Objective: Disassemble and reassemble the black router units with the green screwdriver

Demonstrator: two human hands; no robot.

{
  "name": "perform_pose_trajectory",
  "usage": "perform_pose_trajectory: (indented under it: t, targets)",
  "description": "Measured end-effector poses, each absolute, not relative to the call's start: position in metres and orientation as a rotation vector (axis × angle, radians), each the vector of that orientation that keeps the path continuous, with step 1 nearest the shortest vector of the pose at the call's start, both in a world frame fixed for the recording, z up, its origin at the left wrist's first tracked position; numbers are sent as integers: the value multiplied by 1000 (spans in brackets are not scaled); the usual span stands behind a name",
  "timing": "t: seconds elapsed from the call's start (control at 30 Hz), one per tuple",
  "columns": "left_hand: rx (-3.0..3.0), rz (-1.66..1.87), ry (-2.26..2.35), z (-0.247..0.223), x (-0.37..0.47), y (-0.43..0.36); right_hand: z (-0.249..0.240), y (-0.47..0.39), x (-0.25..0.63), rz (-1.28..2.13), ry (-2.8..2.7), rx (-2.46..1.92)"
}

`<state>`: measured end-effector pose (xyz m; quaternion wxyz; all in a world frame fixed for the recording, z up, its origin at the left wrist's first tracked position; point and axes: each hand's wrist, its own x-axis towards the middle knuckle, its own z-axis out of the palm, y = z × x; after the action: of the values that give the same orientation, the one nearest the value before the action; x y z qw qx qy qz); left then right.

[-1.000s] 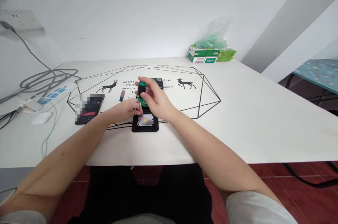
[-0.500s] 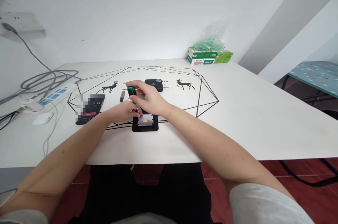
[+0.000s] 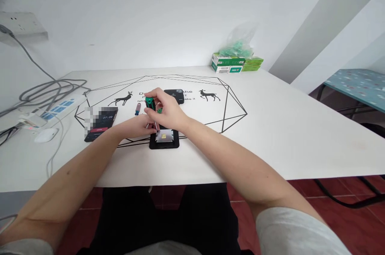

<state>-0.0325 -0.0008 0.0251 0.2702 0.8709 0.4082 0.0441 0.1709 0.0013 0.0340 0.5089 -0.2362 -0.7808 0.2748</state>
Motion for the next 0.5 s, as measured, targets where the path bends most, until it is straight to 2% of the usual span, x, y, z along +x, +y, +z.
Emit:
perform_pose_trajectory:
  t: [0.3,0.4,0.5]
  targets:
    - [2469,111,1128,21,-34,0,10,6,155,292,-1799,-487]
    - [2460,173,1066,25,-37,0,9,-1,158,313,-1777,-457]
    - [2466,301,1049,28,-42,1,9,-8,163,481,-1713,-526]
